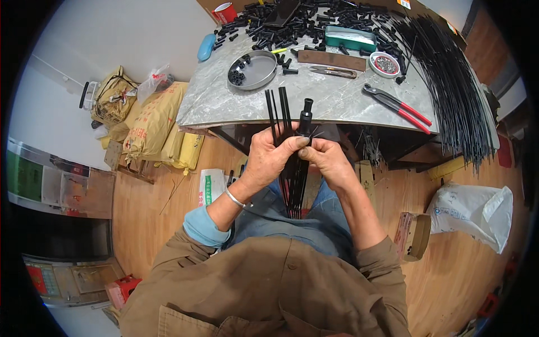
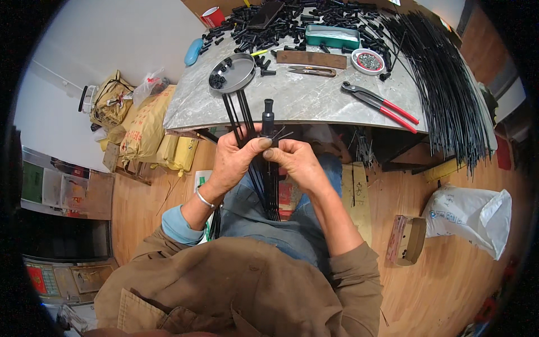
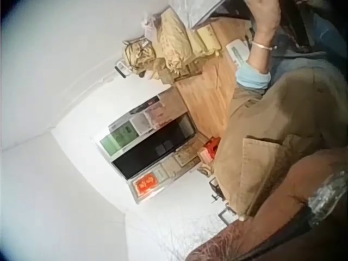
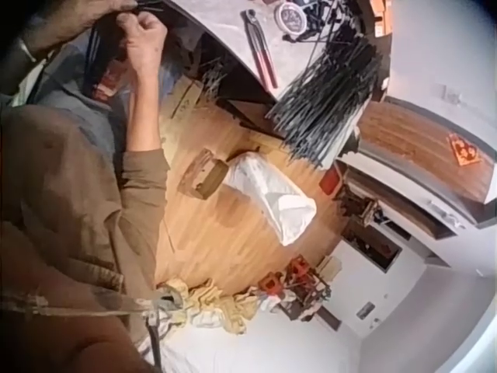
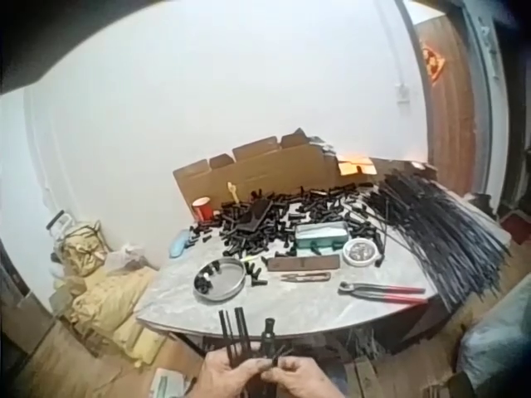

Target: Assembling flexible black rods into a central plastic hub and trimming them with cutters.

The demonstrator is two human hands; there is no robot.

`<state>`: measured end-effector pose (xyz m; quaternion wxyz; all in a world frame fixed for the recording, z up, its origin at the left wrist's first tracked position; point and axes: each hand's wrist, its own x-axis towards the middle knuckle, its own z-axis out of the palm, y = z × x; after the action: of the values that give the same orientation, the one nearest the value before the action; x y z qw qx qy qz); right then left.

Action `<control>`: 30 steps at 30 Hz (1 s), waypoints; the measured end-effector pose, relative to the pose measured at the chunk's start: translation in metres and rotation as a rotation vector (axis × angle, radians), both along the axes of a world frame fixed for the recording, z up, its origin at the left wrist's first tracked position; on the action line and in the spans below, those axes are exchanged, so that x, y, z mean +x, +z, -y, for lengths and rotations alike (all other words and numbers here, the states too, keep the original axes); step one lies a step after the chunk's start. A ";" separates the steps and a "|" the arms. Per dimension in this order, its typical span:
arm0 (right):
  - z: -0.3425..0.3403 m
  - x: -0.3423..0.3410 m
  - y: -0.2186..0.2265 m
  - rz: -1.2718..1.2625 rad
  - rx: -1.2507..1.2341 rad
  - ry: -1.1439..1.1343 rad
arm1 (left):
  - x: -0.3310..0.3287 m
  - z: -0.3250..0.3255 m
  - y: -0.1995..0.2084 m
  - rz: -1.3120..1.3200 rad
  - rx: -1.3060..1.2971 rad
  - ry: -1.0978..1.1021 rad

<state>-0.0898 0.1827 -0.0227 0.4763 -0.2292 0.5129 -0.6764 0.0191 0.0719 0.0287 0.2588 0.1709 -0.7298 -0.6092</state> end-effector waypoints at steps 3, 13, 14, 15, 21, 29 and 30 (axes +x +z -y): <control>-0.007 0.015 0.013 -0.196 0.086 -0.124 | 0.004 0.006 0.000 -0.011 0.118 -0.050; -0.013 0.007 0.019 -0.013 0.065 -0.002 | 0.008 0.006 0.006 0.027 0.129 -0.141; -0.013 0.006 0.019 -0.022 0.069 0.001 | 0.008 0.004 0.006 0.025 0.130 -0.146; -0.013 0.005 0.019 -0.031 0.073 0.004 | 0.008 0.001 0.005 0.012 0.155 -0.098; -0.006 0.023 0.028 -0.124 0.019 -0.169 | 0.008 -0.002 -0.004 -0.074 0.233 0.017; -0.004 0.029 0.026 -0.076 -0.014 -0.210 | 0.008 -0.010 -0.002 -0.098 0.223 0.085; -0.004 0.029 0.026 -0.065 -0.019 -0.212 | 0.009 -0.010 -0.002 -0.095 0.219 0.091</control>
<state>-0.0606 0.1866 0.0035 0.3831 -0.2001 0.5429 -0.7200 0.0285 0.0821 0.0264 0.3004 0.2020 -0.6375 -0.6801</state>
